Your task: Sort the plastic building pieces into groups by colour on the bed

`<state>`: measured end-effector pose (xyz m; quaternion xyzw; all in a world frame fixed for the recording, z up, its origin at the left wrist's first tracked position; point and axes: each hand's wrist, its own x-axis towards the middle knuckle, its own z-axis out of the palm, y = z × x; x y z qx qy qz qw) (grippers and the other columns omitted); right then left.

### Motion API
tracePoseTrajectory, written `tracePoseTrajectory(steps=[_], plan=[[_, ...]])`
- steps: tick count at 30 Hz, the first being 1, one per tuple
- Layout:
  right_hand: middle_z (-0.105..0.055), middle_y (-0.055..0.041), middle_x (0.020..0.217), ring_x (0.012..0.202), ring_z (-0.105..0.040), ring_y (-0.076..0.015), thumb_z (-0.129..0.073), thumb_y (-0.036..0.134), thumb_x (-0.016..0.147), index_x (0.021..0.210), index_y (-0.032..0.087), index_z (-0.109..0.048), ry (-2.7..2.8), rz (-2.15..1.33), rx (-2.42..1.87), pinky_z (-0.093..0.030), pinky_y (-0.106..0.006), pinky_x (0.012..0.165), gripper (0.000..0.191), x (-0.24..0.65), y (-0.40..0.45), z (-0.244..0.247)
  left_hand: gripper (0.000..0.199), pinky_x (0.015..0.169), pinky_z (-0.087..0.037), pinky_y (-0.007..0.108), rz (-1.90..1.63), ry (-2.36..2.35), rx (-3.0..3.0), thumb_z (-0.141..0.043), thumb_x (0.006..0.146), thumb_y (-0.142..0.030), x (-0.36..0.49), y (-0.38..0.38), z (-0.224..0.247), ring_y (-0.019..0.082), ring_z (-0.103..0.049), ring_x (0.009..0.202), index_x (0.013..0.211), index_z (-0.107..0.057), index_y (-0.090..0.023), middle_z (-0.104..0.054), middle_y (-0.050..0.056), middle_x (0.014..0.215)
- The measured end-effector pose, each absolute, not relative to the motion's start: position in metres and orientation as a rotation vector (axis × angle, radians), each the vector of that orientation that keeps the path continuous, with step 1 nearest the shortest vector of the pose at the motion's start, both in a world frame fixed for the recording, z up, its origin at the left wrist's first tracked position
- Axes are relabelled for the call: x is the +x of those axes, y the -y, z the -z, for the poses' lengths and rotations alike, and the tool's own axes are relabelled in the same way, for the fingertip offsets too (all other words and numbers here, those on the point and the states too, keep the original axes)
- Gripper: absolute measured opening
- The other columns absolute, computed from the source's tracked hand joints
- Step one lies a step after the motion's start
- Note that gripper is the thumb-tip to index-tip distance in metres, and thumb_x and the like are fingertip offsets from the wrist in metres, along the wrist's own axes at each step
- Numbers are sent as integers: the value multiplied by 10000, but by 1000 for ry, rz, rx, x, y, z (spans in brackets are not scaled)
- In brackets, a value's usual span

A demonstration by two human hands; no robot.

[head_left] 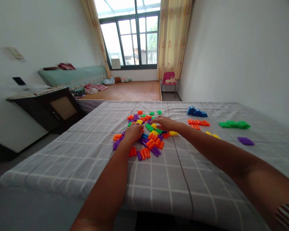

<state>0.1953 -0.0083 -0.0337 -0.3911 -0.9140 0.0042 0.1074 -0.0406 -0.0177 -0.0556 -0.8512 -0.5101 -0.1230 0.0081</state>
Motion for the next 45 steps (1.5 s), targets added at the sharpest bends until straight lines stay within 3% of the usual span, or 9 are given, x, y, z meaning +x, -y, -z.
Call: tracePoseTrajectory(steps=[8,11,16,23,28,31,34,37,45], plan=[[-676,-178,1095,1031,-624,-326,-688,470,744,1127,156,-634,2678,185,-1700,-487,-401,825,498,134,6,33,281,846,-478,319,452,1636,-2644,-472,868,-216,-39,18,57,223,-588,1026,1038,-696,-218,-661,86,1096],[-669,-180,1102,1027,-629,-310,-717,368,726,1177,144,-597,2623,96,-1740,-492,-389,826,518,134,8,36,319,914,-457,315,513,1624,-2660,-455,876,-183,-37,18,57,208,-579,1065,1105,-675,-213,-657,82,1134],[-639,-118,1180,1016,-620,-203,-655,26,656,1335,164,-465,2582,-289,-1252,-489,-298,853,719,146,1,52,423,990,-415,329,578,1488,-2703,-493,879,-204,-33,16,64,217,-529,1170,1300,-543,-197,-616,98,1247],[-557,-158,1306,938,-640,-203,-644,32,667,1423,182,-385,2442,-417,-1138,-526,-332,802,813,157,-1,64,478,932,-451,328,449,1500,-2773,-567,866,-321,-32,14,65,225,-589,1086,1336,-518,-254,-675,75,1136],[-491,-161,1388,1161,-558,-256,-678,8,611,1432,197,-391,2614,-314,-1083,-471,-370,944,890,165,-4,59,293,915,-461,338,301,1498,-2797,-534,876,-361,-37,8,63,230,-603,1063,1110,-684,-271,-676,74,1123],[-519,-154,1364,1131,-581,-246,-706,87,653,1423,189,-407,2617,-316,-1212,-485,-350,914,833,178,-10,53,291,907,-469,350,285,1508,-2815,-541,866,-354,-41,5,65,239,-607,1055,1091,-693,-250,-690,84,1074],[-593,-113,1290,1015,-636,-184,-628,212,806,1373,193,-470,2461,-347,-1302,-503,-294,851,589,200,-20,41,317,935,-461,360,322,1519,-2797,-524,869,-281,-42,5,67,235,-591,1098,1150,-667,-254,-671,86,1144],[-678,-94,1156,972,-651,-177,-522,193,874,1228,165,-603,2349,-167,-1493,-492,-289,852,365,227,-30,32,361,963,-447,358,372,1544,-2741,-499,875,-234,-39,8,69,222,-566,1144,1211,-626,-264,-631,83,1227],[-726,-35,1067,916,-675,-200,-608,79,695,1151,241,-680,2611,-92,-1765,-495,-247,739,489,249,-25,50,333,946,-446,353,352,1517,-2715,-469,902,-277,-37,10,69,221,-574,1123,1200,-618,-268,-639,76,1183]])
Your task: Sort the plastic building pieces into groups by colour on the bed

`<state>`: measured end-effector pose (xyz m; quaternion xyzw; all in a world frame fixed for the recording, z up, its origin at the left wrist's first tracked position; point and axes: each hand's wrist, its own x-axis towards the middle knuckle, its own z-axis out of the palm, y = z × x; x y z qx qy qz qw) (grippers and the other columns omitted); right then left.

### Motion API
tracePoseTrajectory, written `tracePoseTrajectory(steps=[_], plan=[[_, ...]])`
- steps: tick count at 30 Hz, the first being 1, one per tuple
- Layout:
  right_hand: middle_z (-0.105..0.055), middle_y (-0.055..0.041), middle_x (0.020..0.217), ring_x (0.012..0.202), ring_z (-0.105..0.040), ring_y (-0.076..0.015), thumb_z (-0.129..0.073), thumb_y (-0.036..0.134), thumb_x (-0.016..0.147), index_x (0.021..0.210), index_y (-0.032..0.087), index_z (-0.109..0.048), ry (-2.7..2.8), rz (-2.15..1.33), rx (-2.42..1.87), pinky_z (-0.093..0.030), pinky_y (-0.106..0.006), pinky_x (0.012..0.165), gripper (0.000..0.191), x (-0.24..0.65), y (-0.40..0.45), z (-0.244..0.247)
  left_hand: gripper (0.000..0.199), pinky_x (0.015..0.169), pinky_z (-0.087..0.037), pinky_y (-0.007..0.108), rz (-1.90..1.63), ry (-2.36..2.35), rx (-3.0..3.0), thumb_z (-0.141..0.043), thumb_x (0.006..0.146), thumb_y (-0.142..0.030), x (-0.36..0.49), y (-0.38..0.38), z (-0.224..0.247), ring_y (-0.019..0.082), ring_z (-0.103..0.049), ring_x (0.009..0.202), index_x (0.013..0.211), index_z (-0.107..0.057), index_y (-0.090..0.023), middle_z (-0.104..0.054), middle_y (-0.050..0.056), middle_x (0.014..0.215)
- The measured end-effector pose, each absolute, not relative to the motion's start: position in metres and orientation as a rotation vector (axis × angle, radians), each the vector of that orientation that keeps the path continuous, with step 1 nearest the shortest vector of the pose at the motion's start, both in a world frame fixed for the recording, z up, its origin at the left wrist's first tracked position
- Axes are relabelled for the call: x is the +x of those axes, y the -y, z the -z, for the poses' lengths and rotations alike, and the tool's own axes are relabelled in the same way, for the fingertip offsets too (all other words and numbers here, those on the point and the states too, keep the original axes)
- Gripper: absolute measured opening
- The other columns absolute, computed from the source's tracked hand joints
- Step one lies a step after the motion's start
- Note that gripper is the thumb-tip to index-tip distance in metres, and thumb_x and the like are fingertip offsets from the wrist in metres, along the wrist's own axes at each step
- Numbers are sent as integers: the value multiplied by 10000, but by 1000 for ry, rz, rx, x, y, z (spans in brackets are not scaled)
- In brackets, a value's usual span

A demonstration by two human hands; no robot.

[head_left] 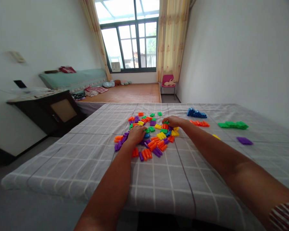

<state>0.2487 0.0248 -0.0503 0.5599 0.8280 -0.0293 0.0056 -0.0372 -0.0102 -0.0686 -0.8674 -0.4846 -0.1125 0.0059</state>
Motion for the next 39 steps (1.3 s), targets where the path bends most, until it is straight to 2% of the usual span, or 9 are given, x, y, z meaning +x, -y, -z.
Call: tracePoseTrajectory(steps=[6,9,12,17,20,24,31,36,39], plan=[[-733,-39,1006,887,-673,-171,-645,108,703,1067,182,-690,-2797,157,1874,-484,-237,752,374,257,-18,31,341,932,-444,335,356,1487,-2738,-452,908,-279,-40,11,66,213,-582,1107,1211,-606,-257,-636,78,1200],[-739,-20,962,844,-678,-154,-653,159,732,1008,188,-692,-2906,256,2047,-490,-244,762,281,283,-7,18,355,951,-434,316,353,1479,-2767,-445,910,-273,-41,8,66,201,-577,1126,1231,-594,-241,-637,80,1211],[-741,-39,947,837,-682,-154,-657,202,744,1048,170,-664,-2914,315,2343,-502,-254,765,305,333,11,14,358,969,-428,321,347,1482,-2780,-450,907,-275,-42,4,67,205,-570,1148,1234,-592,-235,-629,81,1239],[-727,-83,990,866,-679,-174,-658,270,744,1004,152,-649,-2459,-82,3036,-513,-279,776,286,451,56,29,360,993,-416,341,320,1483,-2784,-443,906,-281,-43,-2,67,218,-544,1192,1231,-595,-249,-618,70,1270],[-726,-81,992,868,-675,-192,-653,291,733,955,163,-661,-1980,-276,3251,-509,-298,778,256,511,80,43,379,1003,-410,344,313,1477,-2787,-419,911,-300,-45,-5,69,217,-538,1199,1253,-579,-261,-615,55,1280],[-726,-55,1015,920,-663,-197,-643,294,726,963,184,-676,-1845,-280,3185,-495,-285,783,263,543,93,54,402,1004,-414,359,297,1455,-2774,-389,915,-334,-49,-11,74,230,-538,1200,1256,-579,-242,-613,61,1285],[-716,-64,1079,976,-644,-197,-594,234,767,1051,205,-702,-1913,-273,2823,-467,-268,806,305,524,83,63,422,1029,-399,349,297,1461,-2792,-376,907,-343,-49,-10,72,223,-537,1202,1261,-574,-227,-611,61,1288],[-723,-83,1036,918,-648,-212,-540,294,826,995,238,-735,-1716,-359,2857,-476,-290,744,263,520,86,65,418,1039,-390,355,278,1482,-2801,-381,908,-359,-49,-12,73,225,-524,1215,1257,-578,-241,-606,49,1298],[-717,-100,1054,942,-635,-236,-532,336,842,1016,241,-739,-1752,-408,2846,-485,-326,774,287,515,86,60,415,1034,-396,350,270,1454,-2793,-378,911,-359,-49,-13,74,224,-530,1209,1254,-578,-239,-608,52,1295]])
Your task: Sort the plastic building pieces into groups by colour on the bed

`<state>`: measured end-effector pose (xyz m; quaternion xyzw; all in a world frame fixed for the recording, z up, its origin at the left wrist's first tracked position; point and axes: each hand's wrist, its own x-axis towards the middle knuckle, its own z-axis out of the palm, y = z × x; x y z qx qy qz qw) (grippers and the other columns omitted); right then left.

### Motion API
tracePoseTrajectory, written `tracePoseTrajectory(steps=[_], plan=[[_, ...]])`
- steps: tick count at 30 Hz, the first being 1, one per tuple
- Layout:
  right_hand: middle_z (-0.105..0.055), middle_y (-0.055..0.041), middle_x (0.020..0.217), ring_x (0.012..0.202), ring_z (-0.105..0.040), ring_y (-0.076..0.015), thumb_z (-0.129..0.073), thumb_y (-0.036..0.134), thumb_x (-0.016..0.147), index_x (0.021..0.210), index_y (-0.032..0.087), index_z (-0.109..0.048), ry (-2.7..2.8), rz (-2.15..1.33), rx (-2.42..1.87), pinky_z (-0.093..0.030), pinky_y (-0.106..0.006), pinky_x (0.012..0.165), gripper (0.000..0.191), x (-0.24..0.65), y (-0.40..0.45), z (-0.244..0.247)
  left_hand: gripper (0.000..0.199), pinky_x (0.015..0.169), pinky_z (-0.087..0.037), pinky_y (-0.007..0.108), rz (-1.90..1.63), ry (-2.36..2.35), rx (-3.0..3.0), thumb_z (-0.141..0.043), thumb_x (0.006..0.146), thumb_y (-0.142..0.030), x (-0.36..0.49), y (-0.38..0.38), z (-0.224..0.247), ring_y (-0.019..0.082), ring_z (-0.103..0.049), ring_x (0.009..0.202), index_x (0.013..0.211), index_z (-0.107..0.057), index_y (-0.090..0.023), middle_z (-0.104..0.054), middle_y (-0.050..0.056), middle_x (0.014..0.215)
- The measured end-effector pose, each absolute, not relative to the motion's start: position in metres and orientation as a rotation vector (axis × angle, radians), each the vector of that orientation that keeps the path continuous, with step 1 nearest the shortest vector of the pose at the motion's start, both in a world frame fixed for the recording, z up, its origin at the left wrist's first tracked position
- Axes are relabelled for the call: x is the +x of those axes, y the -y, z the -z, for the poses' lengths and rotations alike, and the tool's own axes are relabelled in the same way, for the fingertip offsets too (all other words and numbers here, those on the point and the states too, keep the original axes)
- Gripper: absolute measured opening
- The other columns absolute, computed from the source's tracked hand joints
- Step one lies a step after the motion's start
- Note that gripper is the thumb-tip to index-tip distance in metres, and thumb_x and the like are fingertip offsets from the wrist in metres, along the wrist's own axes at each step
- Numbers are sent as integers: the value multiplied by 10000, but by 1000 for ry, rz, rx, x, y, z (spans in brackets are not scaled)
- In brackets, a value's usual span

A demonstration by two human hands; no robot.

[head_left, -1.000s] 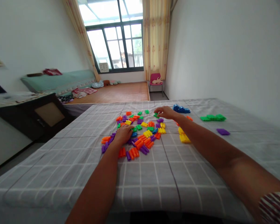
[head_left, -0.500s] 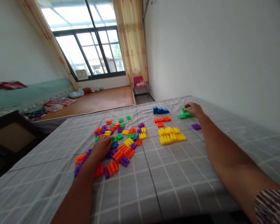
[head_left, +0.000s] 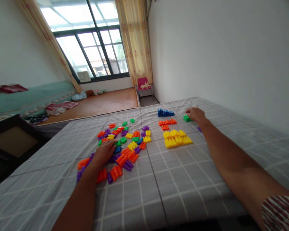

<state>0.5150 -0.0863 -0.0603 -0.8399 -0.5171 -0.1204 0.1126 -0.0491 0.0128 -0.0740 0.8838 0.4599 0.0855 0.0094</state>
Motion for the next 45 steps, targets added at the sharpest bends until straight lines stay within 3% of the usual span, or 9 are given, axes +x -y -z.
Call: tracePoseTrajectory(steps=[5,12,18,25,32,37,45], plan=[[-689,-127,1124,1055,-576,-302,-591,466,817,1071,281,-726,1692,337,-2460,-477,-417,827,342,501,87,62,412,1027,-403,352,-285,-1417,2781,-383,912,-331,-49,-10,73,224,-531,1209,1263,-571,-225,-609,64,1289],[-677,-124,1134,1042,-576,-303,-518,393,872,1097,229,-704,1605,465,-2458,-475,-413,811,334,500,87,71,390,995,-430,345,-389,-1388,2734,-425,903,-286,-43,0,70,209,-561,1151,1246,-601,-223,-602,84,1271],[-705,-116,1041,928,-622,-250,-472,310,886,1034,171,-709,1782,499,-2030,-467,-367,830,313,454,73,43,377,1001,-432,325,-459,-1324,2697,-433,886,-191,-38,5,66,188,-583,1119,1195,-647,-225,-652,70,1212],[-722,-69,945,799,-643,-178,-509,338,895,1066,211,-693,2332,82,-1393,-476,-296,771,281,304,75,23,375,1004,-437,314,-561,-1099,2785,-442,861,-112,-28,10,71,170,-606,1094,1123,-689,-219,-690,49,1162],[-720,-115,991,911,-658,-243,-532,349,882,1100,223,-683,2653,144,-1691,-460,-295,714,293,215,51,34,372,962,-451,286,-520,-1269,2821,-432,878,-128,-30,13,65,174,-615,1077,1131,-686,-226,-692,53,1149],[-703,-77,1101,977,-648,-231,-614,277,807,1146,250,-665,2610,51,-1788,-455,-262,710,344,202,27,38,337,944,-454,288,-497,-1273,2826,-446,894,-181,-29,14,66,183,-619,1060,1116,-691,-245,-696,51,1136],[-715,-54,944,832,-645,-166,-698,103,679,964,161,-707,2468,-160,-1497,-441,-219,683,291,207,34,35,322,970,-437,299,-465,-1225,2816,-441,890,-194,-30,12,68,184,-609,1081,1089,-692,-228,-697,54,1133]])
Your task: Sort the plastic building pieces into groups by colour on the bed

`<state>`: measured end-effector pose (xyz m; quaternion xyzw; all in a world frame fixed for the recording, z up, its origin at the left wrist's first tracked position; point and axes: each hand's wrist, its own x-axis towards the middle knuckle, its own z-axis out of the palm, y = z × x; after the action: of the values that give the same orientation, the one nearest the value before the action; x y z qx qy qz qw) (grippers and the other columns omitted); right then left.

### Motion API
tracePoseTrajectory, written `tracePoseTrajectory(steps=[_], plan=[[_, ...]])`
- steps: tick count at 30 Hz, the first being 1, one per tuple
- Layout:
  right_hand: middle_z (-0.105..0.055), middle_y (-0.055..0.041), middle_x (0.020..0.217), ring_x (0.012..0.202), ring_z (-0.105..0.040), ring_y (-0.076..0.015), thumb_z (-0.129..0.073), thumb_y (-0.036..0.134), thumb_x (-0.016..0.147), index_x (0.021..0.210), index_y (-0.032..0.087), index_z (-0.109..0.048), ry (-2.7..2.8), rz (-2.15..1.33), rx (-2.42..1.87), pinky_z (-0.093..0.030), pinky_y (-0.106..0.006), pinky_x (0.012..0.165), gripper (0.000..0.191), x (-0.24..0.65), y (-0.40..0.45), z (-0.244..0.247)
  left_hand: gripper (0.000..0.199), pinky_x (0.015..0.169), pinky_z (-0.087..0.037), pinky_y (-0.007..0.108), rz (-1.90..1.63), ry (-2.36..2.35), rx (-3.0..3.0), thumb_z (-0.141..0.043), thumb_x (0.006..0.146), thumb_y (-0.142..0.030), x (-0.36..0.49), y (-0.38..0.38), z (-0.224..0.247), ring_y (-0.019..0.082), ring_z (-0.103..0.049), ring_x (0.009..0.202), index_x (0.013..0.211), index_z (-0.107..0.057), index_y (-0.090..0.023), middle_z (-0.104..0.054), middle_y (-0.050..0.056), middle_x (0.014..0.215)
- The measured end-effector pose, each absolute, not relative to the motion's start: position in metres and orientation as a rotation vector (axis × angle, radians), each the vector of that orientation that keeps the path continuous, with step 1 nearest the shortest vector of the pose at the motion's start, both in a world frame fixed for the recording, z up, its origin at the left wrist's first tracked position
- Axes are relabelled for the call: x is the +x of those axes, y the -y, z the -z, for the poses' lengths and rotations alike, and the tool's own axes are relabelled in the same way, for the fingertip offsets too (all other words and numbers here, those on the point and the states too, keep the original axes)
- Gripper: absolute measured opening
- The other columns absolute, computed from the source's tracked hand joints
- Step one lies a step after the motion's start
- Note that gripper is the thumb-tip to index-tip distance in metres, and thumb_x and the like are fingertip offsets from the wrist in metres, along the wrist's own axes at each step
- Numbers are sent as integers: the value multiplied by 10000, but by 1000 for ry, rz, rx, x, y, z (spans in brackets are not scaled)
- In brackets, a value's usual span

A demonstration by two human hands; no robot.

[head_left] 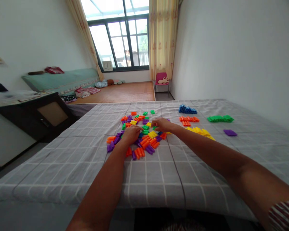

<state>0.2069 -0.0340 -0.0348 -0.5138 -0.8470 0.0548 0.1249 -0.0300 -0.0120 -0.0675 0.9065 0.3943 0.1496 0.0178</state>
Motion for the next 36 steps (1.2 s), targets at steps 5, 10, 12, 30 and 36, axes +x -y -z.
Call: tracePoseTrajectory(steps=[5,10,12,30,36], plan=[[-721,-25,873,763,-651,-134,-686,132,722,949,170,-704,2116,-227,-1409,-470,-224,695,231,271,37,28,329,985,-433,303,-466,-1168,2806,-429,881,-208,-34,6,68,188,-605,1088,1085,-687,-212,-690,60,1145],[-737,-20,890,789,-672,-149,-696,213,723,932,191,-696,1635,-14,-1655,-502,-252,723,210,401,51,28,349,998,-433,329,-480,-1117,2795,-404,881,-261,-38,-2,69,202,-606,1098,1082,-684,-205,-689,64,1150],[-739,-22,890,790,-670,-161,-695,271,725,913,202,-698,1445,167,-1799,-501,-269,731,200,456,66,33,357,1004,-434,336,-469,-1109,2790,-404,868,-267,-40,-4,69,206,-607,1101,1080,-685,-211,-690,60,1150],[-723,-68,964,872,-638,-211,-588,354,796,913,237,-715,1030,355,-2460,-433,-311,724,208,549,110,68,388,1002,-443,342,-414,-1222,2725,-370,866,-320,-39,-3,66,203,-618,1095,1091,-679,-250,-691,32,1157],[-714,-124,975,875,-634,-251,-490,382,863,959,209,-716,923,427,-2477,-425,-339,713,299,547,111,68,389,1003,-440,328,-406,-1221,2753,-370,866,-313,-40,-4,67,200,-617,1098,1094,-680,-250,-691,30,1160]])
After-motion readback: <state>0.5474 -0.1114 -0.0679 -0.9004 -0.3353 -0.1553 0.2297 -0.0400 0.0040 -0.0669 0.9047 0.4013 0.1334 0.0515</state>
